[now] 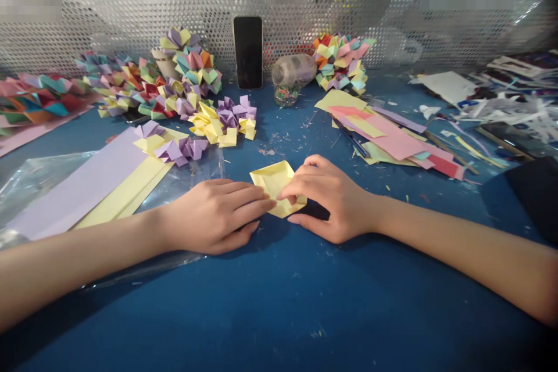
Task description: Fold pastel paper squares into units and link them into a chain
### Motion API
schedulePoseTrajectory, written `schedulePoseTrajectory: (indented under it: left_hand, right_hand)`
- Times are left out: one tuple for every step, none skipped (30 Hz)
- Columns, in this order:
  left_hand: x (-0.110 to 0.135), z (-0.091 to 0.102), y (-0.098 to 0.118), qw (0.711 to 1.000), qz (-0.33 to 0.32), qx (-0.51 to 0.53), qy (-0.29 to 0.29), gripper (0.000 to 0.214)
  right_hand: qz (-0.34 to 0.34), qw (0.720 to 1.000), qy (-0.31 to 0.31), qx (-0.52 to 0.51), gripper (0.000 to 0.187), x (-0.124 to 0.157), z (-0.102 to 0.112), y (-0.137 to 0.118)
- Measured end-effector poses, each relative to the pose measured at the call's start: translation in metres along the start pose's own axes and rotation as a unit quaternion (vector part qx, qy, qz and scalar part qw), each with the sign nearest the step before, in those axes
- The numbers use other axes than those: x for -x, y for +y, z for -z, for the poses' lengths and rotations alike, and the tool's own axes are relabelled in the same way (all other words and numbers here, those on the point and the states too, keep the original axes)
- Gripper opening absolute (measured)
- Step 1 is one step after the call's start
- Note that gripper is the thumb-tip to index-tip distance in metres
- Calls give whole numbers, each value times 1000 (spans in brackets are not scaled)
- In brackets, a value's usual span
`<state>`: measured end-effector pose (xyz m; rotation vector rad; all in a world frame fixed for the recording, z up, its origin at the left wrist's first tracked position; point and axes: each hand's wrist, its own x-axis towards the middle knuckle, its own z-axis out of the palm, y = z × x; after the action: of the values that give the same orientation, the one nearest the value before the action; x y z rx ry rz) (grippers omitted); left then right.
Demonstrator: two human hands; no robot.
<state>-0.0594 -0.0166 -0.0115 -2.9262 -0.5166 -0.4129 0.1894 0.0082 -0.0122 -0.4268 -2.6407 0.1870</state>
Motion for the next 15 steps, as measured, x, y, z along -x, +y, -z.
schedulePoseTrajectory:
  left_hand:
    - [0, -1, 0, 1000, 4, 5, 16, 31]
    - [0, -1, 1, 1000, 6, 10, 26, 27]
    - [0, -2, 1, 999, 7, 13, 31, 24]
    - [0, -2, 1, 999, 6, 15, 33, 23]
    - [0, -2, 2, 999, 4, 15, 36, 22]
    - [0, -2, 2, 999, 3, 15, 39, 21]
    - [0, -2, 1, 999, 2, 15, 42, 21]
    - [0, -1, 1, 999, 2, 16, 45, 22]
    - [-1, -1, 1, 999, 2, 17, 46, 22]
    - [-1, -1, 1, 999, 2, 18, 46, 22]
    - [-1, -1, 1, 999, 2, 19, 45, 23]
    - [-1, -1, 1, 999, 2, 21, 45, 23]
    - [-1, -1, 1, 999, 1, 21, 44, 23]
    - [-1, 0, 0, 999, 0, 22, 43, 23]
    - [-1, 0, 0, 999, 0, 21, 43, 23]
  right_hand:
    - [0, 1000, 0, 2, 21, 0, 0, 0]
    - [0, 1000, 1, 5, 20, 0, -1, 1]
    - [1, 1000, 3, 7, 20, 0, -1, 1]
    - [2, 1000, 5, 9, 20, 0, -1, 1]
    - [4, 1000, 6, 10, 19, 0, -1, 1]
    - [6, 1000, 7, 12, 19, -1, -1, 1]
    - [7, 1000, 11, 16, 17, -1, -2, 1]
    - [8, 1000, 16, 21, 16, -1, -2, 1]
    - [8, 999, 23, 29, 14, -1, -3, 1]
    - [7, 999, 30, 38, 13, -2, -4, 1]
    - [6, 998, 38, 47, 12, -2, -5, 2]
    - [4, 997, 44, 56, 11, -2, -6, 2]
    - [3, 997, 48, 63, 11, -2, -7, 3]
    - [2, 996, 50, 68, 10, -2, -8, 3]
    - [1, 996, 49, 72, 9, -2, -9, 4]
